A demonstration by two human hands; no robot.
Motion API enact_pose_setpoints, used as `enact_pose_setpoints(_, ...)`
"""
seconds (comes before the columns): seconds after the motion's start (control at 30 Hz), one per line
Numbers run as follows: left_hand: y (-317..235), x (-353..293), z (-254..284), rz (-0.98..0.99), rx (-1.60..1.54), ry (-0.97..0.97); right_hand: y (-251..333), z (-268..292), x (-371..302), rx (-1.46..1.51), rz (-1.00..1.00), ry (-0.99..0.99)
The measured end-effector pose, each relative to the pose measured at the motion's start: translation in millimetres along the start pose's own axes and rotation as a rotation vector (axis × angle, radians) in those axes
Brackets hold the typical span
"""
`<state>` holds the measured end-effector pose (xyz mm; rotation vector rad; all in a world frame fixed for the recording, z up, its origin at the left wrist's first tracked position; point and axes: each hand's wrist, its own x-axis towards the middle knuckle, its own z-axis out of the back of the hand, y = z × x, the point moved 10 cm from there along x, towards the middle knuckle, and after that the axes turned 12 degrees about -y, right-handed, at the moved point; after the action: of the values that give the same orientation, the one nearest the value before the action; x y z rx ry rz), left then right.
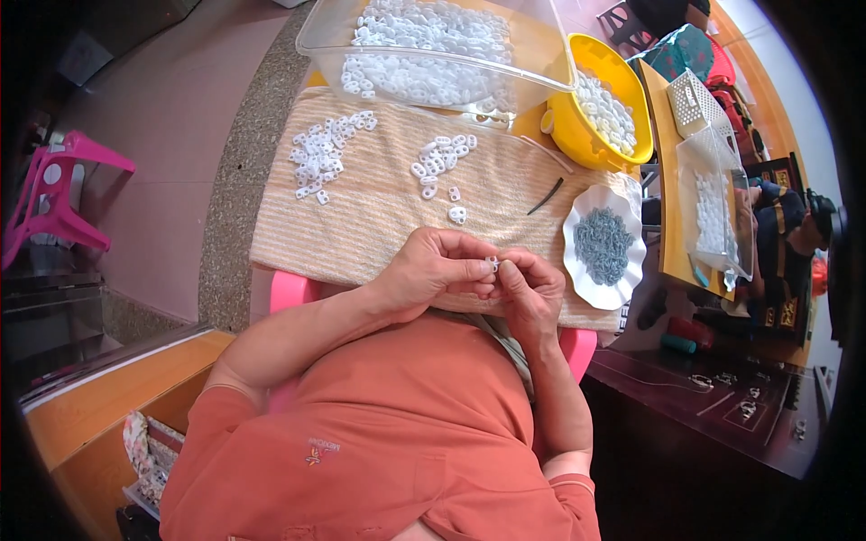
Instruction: The person is manually assembling or inspecting small white plastic components at a workbench.
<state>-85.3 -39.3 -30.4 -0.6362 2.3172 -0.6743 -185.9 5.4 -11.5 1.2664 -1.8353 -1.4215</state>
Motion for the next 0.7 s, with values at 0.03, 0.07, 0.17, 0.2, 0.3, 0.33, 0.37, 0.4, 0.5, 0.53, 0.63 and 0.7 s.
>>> enact_pose_setpoints(0.03,0,0,-1,-0.001,0.001,-0.001,1,0,0,0.001,0.0,0.001)
enact_pose_setpoints(0.07,0,0,0,-0.002,0.009,-0.012,1,1,1,-0.031,0.005,-0.004)
enact_pose_setpoints(0.17,1,1,3,-0.009,0.03,-0.021,2,3,1,-0.108,0.047,-0.003)
enact_pose_setpoints(0.2,1,1,3,-0.014,0.043,-0.017,4,2,1,-0.152,0.084,0.002)
enact_pose_setpoints(0.3,1,2,4,-0.02,0.054,-0.027,3,0,-1,-0.08,0.04,-0.023)
enact_pose_setpoints(0.33,1,2,4,-0.02,0.055,-0.027,3,1,-1,-0.08,0.041,-0.023)
enact_pose_setpoints(0.37,0,2,4,-0.025,0.062,-0.025,2,2,0,-0.087,0.031,-0.021)
enact_pose_setpoints(0.4,0,1,4,-0.029,0.069,-0.023,0,4,0,-0.095,0.021,-0.019)
enact_pose_setpoints(0.5,0,2,5,-0.025,0.064,-0.036,-4,12,5,-0.213,0.049,-0.014)
enact_pose_setpoints(0.53,0,2,4,-0.027,0.065,-0.036,-4,14,6,-0.213,0.051,-0.013)
enact_pose_setpoints(0.63,1,2,5,-0.003,0.027,-0.04,-7,14,7,-0.164,-0.007,-0.02)
enact_pose_setpoints(0.7,0,1,5,0.0,0.038,-0.044,-8,15,7,-0.141,-0.033,-0.034)
